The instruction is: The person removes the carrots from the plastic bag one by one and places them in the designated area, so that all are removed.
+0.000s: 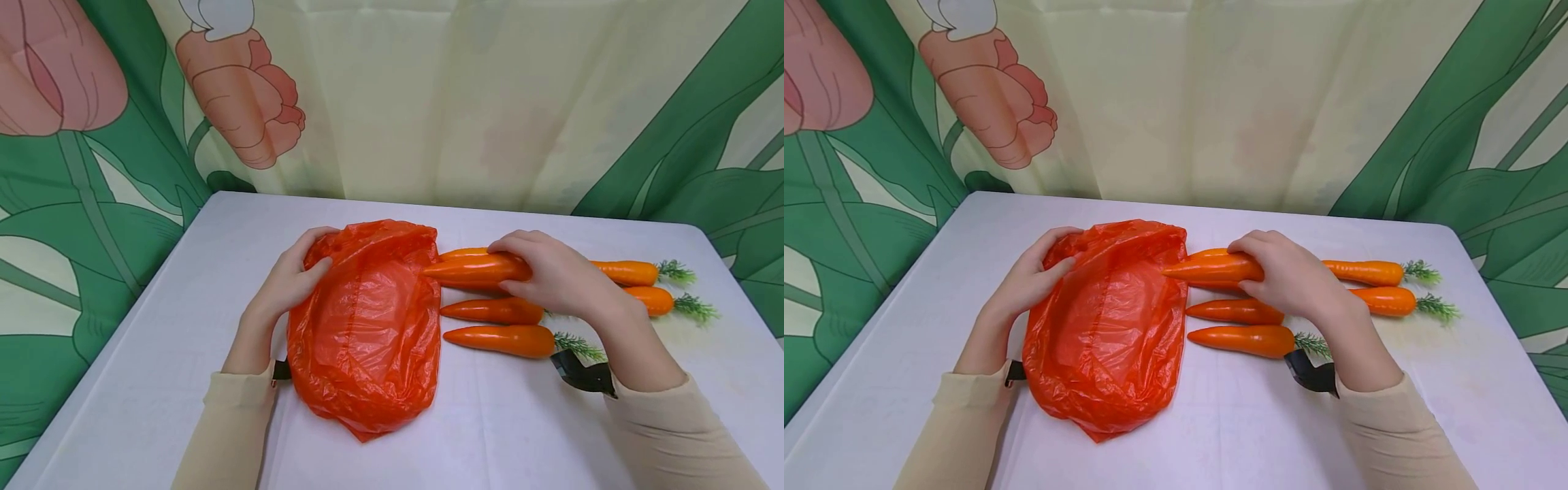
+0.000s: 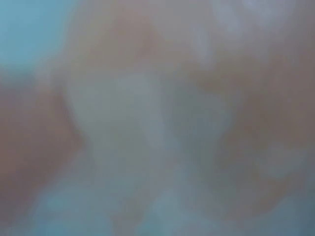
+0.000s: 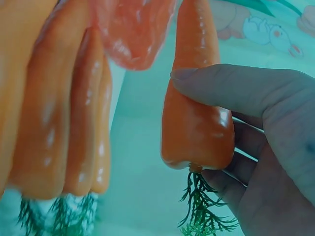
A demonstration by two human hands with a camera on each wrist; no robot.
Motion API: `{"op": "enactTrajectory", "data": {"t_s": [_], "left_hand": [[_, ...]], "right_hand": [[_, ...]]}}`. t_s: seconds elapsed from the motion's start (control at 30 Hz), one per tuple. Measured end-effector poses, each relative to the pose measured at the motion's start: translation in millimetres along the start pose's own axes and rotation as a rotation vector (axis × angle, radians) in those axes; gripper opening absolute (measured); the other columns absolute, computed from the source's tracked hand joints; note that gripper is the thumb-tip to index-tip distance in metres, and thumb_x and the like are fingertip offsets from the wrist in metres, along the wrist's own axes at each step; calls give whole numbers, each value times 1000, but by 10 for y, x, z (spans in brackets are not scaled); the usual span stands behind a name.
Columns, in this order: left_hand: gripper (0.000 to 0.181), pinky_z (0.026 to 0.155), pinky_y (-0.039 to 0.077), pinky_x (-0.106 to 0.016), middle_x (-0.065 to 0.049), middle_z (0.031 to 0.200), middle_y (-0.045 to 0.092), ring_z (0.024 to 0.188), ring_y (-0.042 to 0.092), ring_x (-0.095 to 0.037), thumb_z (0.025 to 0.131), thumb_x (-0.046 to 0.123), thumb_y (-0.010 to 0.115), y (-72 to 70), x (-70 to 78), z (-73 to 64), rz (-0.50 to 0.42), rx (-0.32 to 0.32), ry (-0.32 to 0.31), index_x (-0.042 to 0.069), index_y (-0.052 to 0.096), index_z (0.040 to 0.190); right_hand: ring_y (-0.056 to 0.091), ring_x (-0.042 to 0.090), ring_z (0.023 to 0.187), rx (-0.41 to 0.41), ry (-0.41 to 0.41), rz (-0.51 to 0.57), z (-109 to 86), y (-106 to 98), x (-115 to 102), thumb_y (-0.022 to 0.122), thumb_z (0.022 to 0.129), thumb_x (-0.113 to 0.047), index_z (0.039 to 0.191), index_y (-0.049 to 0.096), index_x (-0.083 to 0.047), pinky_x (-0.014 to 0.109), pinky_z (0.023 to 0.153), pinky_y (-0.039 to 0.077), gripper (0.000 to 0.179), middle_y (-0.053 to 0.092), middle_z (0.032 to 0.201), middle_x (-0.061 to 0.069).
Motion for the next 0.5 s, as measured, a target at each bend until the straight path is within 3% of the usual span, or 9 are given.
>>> {"op": "enactTrajectory", "data": {"t_s": [0.5], "left_hand": [[46, 86, 57, -50, -8, 136, 55, 112, 58, -30, 101, 6, 54, -1, -10, 4, -5, -3, 3, 16, 46, 145]], "right_hand": [[54, 36, 114, -1, 3, -14, -269, -95, 272, 79, 85, -7, 128, 63, -3, 59, 94, 48, 46, 60, 126, 17]]}}
Point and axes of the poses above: each hand's wrist, its own z-axis towards the middle knuckle, its own y-axis out of the palm, x = y × z, the point moved 6 cm from there along z, towards the middle knuckle
